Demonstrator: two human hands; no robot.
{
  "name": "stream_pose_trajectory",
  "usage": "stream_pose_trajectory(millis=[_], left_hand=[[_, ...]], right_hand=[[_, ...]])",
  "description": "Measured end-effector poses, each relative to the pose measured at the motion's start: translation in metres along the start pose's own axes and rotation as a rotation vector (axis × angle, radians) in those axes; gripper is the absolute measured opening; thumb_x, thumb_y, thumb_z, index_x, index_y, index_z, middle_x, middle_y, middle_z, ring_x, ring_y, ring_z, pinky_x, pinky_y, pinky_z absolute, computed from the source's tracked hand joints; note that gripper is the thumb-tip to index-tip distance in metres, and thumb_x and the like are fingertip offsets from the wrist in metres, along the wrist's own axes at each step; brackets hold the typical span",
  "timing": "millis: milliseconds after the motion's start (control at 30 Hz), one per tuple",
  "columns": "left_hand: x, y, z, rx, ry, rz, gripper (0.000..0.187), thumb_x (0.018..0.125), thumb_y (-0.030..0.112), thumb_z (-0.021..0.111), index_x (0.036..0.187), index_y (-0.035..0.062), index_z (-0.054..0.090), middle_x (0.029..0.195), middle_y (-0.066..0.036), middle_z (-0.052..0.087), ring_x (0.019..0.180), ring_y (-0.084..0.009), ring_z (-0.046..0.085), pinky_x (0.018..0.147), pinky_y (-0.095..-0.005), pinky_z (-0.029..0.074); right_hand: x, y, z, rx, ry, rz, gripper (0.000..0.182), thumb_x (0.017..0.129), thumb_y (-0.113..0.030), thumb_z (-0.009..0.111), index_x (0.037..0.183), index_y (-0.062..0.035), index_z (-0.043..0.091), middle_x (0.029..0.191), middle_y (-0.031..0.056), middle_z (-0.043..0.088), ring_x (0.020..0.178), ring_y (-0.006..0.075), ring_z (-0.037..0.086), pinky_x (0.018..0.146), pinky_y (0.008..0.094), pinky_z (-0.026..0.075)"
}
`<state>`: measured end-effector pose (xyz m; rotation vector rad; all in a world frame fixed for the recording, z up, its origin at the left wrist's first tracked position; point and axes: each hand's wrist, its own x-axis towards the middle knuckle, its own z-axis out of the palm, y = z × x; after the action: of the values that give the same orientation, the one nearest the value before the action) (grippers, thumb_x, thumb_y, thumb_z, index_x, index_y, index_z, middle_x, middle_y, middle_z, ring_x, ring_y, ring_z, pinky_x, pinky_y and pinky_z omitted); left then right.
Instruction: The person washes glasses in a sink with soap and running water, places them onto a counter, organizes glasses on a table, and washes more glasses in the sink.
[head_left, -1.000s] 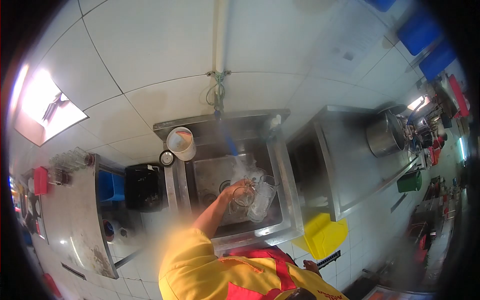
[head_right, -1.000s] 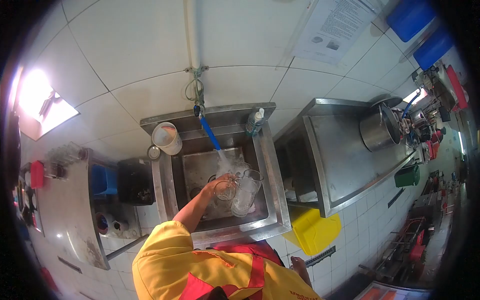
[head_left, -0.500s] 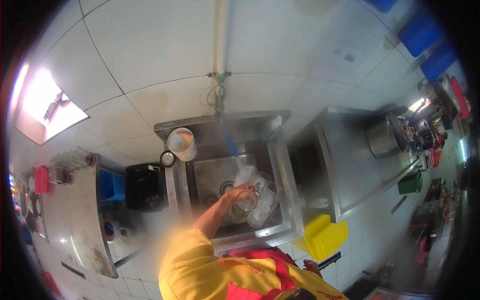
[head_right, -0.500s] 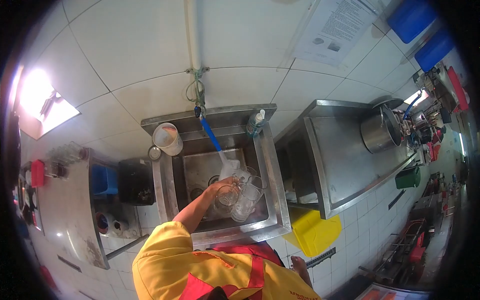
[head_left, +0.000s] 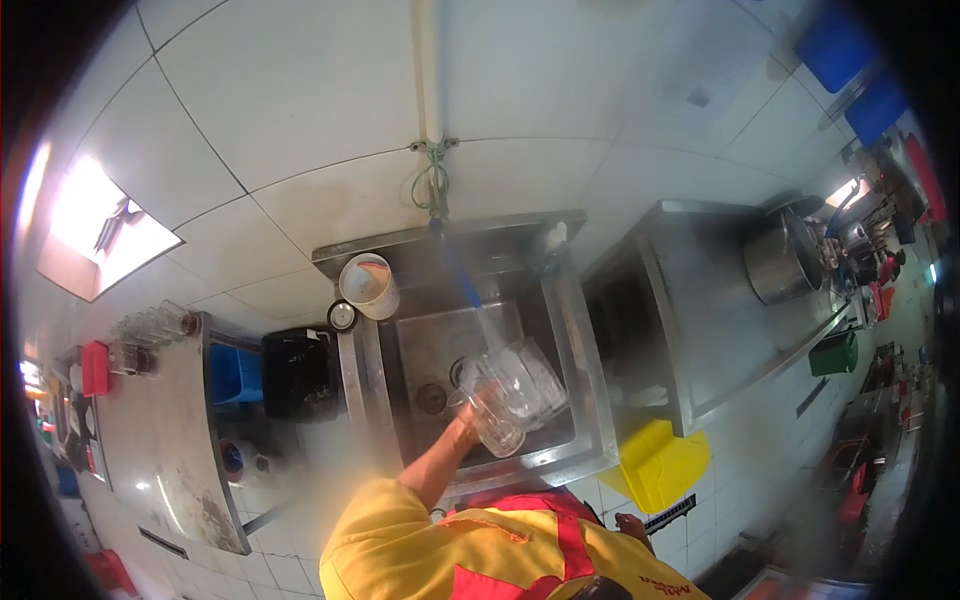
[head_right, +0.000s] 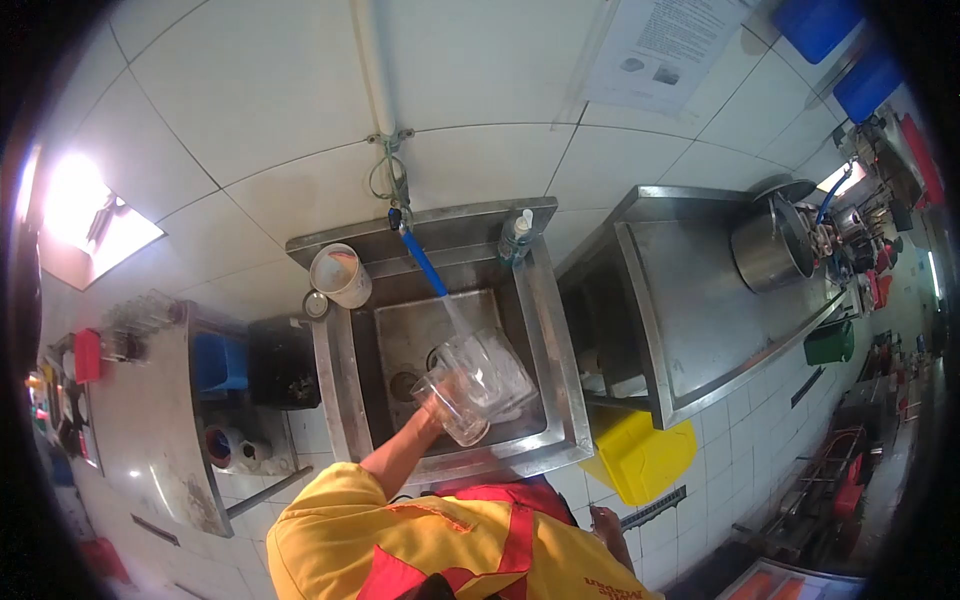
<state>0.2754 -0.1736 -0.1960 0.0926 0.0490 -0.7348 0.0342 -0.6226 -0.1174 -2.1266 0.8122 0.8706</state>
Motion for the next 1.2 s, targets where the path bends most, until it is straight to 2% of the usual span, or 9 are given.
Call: stream_pose_trajectory(millis=[433, 567, 633, 733, 867, 933, 1000, 1100, 1200], left_hand=[[0.004, -0.060, 0.083, -0.230, 0.138, 0.210, 0.041, 0.083, 0.045, 0.047, 0.103, 0.0101, 0.057, 0.091, -0.012, 0.061, 0.075, -0.0282, 0.058, 0.065, -0.0432, 0.050], [0.003, -0.061, 0.113, 0.051, 0.427, 0.215, 0.051, 0.081, 0.054, 0.043, 0.103, 0.0102, 0.057, 0.091, -0.012, 0.061, 0.076, -0.0290, 0.059, 0.065, -0.0442, 0.049], [0.005, -0.053, 0.114, -0.299, 0.275, 0.097, 0.047, 0.085, 0.050, 0.040, 0.103, 0.0097, 0.057, 0.090, -0.011, 0.061, 0.076, -0.0284, 0.059, 0.066, -0.0429, 0.050], [0.009, -0.045, 0.140, -0.134, 0.535, 0.310, 0.035, 0.087, 0.039, 0.044, 0.103, 0.0094, 0.056, 0.091, -0.009, 0.061, 0.077, -0.0253, 0.060, 0.070, -0.0380, 0.051], [0.000, -0.039, 0.046, 0.066, 0.367, 0.349, 0.023, 0.087, 0.026, 0.049, 0.101, 0.0093, 0.056, 0.091, -0.007, 0.061, 0.077, -0.0207, 0.060, 0.074, -0.0316, 0.050], [-0.002, -0.020, 0.042, 0.018, 0.309, 0.218, 0.016, 0.083, 0.021, 0.054, 0.094, 0.0089, 0.056, 0.083, -0.002, 0.059, 0.071, -0.0145, 0.058, 0.066, -0.0270, 0.050], [0.004, 0.002, 0.051, 0.607, 0.249, 0.229, 0.007, 0.078, 0.014, 0.058, 0.081, 0.0080, 0.058, 0.072, 0.002, 0.056, 0.064, -0.0080, 0.054, 0.057, -0.0218, 0.046], [0.010, 0.021, 0.063, 1.079, 0.394, 0.096, 0.013, 0.077, 0.015, 0.062, 0.084, 0.0041, 0.058, 0.073, -0.004, 0.060, 0.069, -0.0118, 0.057, 0.058, -0.0243, 0.045], [0.008, 0.039, 0.076, 0.877, 0.178, 0.013, 0.015, 0.075, 0.012, 0.064, 0.086, 0.0027, 0.058, 0.075, -0.006, 0.061, 0.070, -0.0123, 0.058, 0.060, -0.0241, 0.046]], right_hand=[[0.017, 0.000, -0.007, 0.050, -0.009, -0.041, 0.045, 0.082, -0.041, 0.051, 0.096, 0.0013, 0.058, 0.074, 0.0093, 0.062, 0.061, 0.0174, 0.061, 0.053, 0.0283, 0.046], [0.013, -0.003, -0.005, 0.100, 0.018, -0.040, 0.045, 0.082, -0.041, 0.052, 0.096, 0.0015, 0.058, 0.073, 0.0091, 0.061, 0.062, 0.0172, 0.060, 0.053, 0.0287, 0.046], [0.007, -0.006, -0.003, 0.052, 0.025, -0.011, 0.045, 0.082, -0.040, 0.052, 0.095, 0.0017, 0.059, 0.071, 0.0089, 0.060, 0.062, 0.0171, 0.060, 0.053, 0.0289, 0.046], [-0.004, -0.009, -0.002, 0.074, -0.009, -0.003, 0.044, 0.082, -0.040, 0.052, 0.095, 0.0017, 0.059, 0.070, 0.0089, 0.059, 0.060, 0.0171, 0.059, 0.053, 0.0292, 0.046], [-0.015, -0.016, 0.001, -0.041, -0.014, 0.037, 0.044, 0.082, -0.039, 0.053, 0.095, 0.0018, 0.059, 0.069, 0.0085, 0.059, 0.060, 0.0172, 0.059, 0.053, 0.0294, 0.046], [-0.021, -0.016, 0.003, -0.044, 0.025, -0.008, 0.045, 0.082, -0.040, 0.053, 0.095, 0.0020, 0.059, 0.069, 0.0086, 0.059, 0.059, 0.0176, 0.059, 0.054, 0.0299, 0.046], [-0.023, -0.018, 0.002, -0.050, 0.021, 0.012, 0.045, 0.082, -0.041, 0.053, 0.095, 0.0019, 0.059, 0.070, 0.0086, 0.059, 0.060, 0.0179, 0.060, 0.054, 0.0302, 0.046], [-0.019, -0.018, 0.003, -0.041, 0.017, 0.026, 0.046, 0.083, -0.042, 0.052, 0.096, 0.0017, 0.058, 0.072, 0.0087, 0.059, 0.061, 0.0185, 0.060, 0.055, 0.0309, 0.047], [-0.016, -0.017, 0.003, -0.019, 0.003, 0.040, 0.046, 0.082, -0.042, 0.052, 0.097, 0.0018, 0.058, 0.075, 0.0088, 0.060, 0.063, 0.0187, 0.060, 0.055, 0.0314, 0.047]])
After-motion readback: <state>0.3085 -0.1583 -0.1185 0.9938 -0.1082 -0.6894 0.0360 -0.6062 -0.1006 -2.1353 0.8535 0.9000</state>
